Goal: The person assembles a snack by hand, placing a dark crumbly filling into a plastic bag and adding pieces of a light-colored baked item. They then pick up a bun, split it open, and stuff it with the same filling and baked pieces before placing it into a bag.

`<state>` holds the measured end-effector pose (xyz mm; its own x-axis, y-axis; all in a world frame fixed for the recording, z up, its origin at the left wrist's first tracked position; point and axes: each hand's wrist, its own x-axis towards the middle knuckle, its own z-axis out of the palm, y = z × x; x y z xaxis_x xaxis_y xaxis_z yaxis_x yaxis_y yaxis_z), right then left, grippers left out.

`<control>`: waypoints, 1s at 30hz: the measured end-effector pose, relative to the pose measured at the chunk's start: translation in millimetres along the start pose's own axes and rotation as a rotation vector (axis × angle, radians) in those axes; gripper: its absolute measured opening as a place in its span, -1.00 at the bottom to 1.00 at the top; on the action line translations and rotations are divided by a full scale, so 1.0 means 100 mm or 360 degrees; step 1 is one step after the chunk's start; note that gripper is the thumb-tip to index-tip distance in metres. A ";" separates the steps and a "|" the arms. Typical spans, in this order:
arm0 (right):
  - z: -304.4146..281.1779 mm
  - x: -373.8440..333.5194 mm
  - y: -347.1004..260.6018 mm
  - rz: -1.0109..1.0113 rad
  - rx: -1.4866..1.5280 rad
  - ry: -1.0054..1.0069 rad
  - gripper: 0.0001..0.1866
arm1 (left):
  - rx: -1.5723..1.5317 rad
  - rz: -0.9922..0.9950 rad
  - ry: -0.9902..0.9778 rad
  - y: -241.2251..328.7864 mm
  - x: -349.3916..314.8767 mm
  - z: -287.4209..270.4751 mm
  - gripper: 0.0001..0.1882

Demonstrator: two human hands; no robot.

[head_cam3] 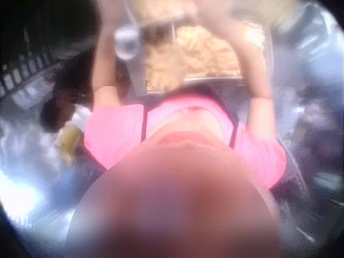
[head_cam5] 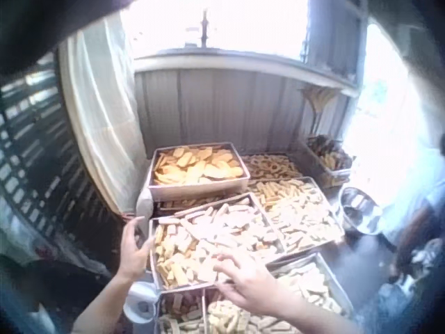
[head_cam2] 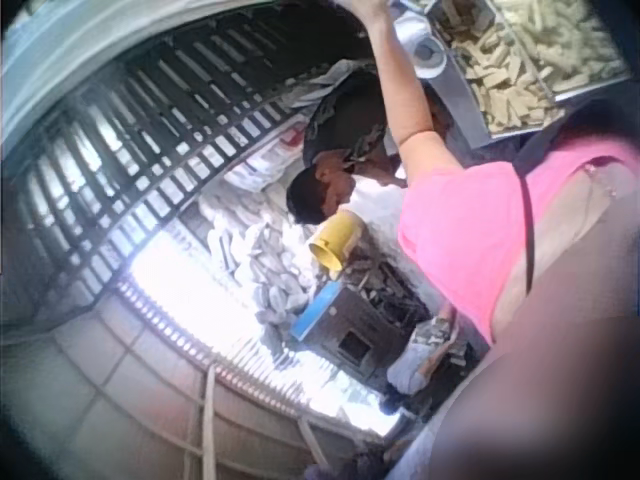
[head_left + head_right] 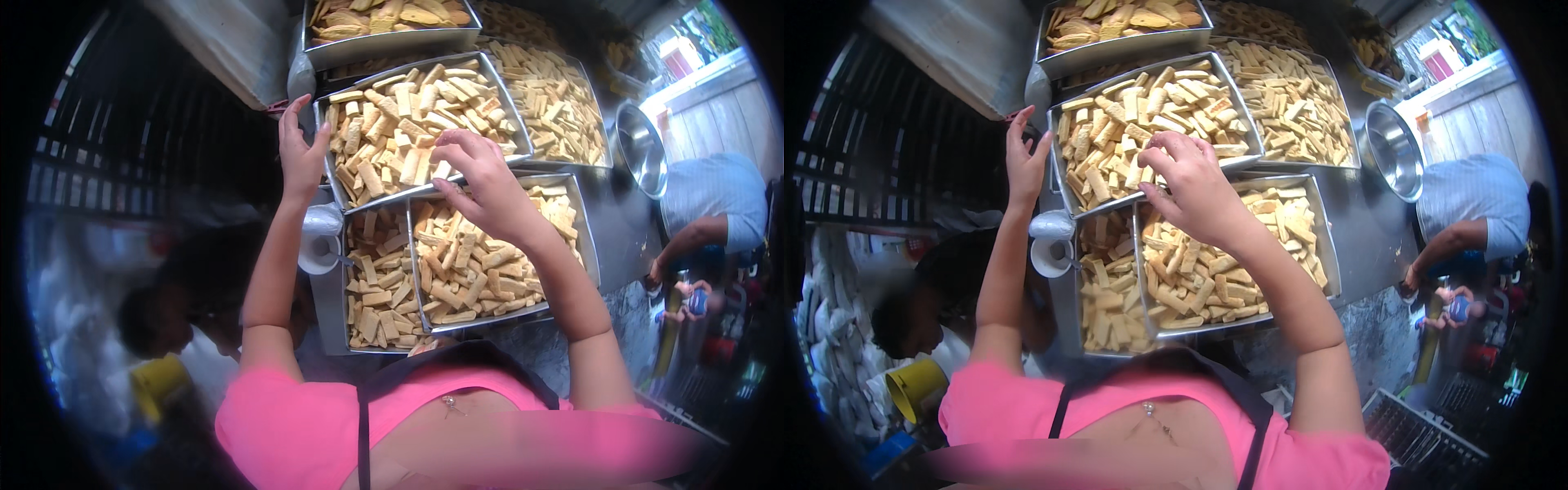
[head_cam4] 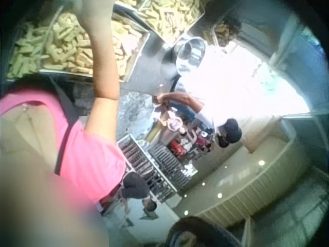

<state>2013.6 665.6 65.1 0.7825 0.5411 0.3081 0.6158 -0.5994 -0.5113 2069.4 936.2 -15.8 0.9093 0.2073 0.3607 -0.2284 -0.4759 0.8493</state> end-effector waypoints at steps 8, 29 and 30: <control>-0.68 -1.31 -0.08 0.0216 0.0069 0.0360 -0.76 | -0.0129 0.0686 -0.0758 1.96 -0.94 0.75 -0.85; -2.64 -6.96 -0.73 0.1496 0.0173 0.1671 -0.83 | -0.1239 0.1446 -0.2505 5.53 -4.84 3.96 -0.85; -2.64 -7.12 -0.78 0.1566 0.0141 0.1772 -0.83 | -0.1302 0.1463 -0.2599 5.64 -5.01 4.09 -0.86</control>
<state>1432.7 171.9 97.4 0.5630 -0.7915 0.2378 -0.1637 -0.3888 -0.9067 1626.9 214.2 125.2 -0.2450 -0.8416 0.4813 -0.3542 0.5398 0.7636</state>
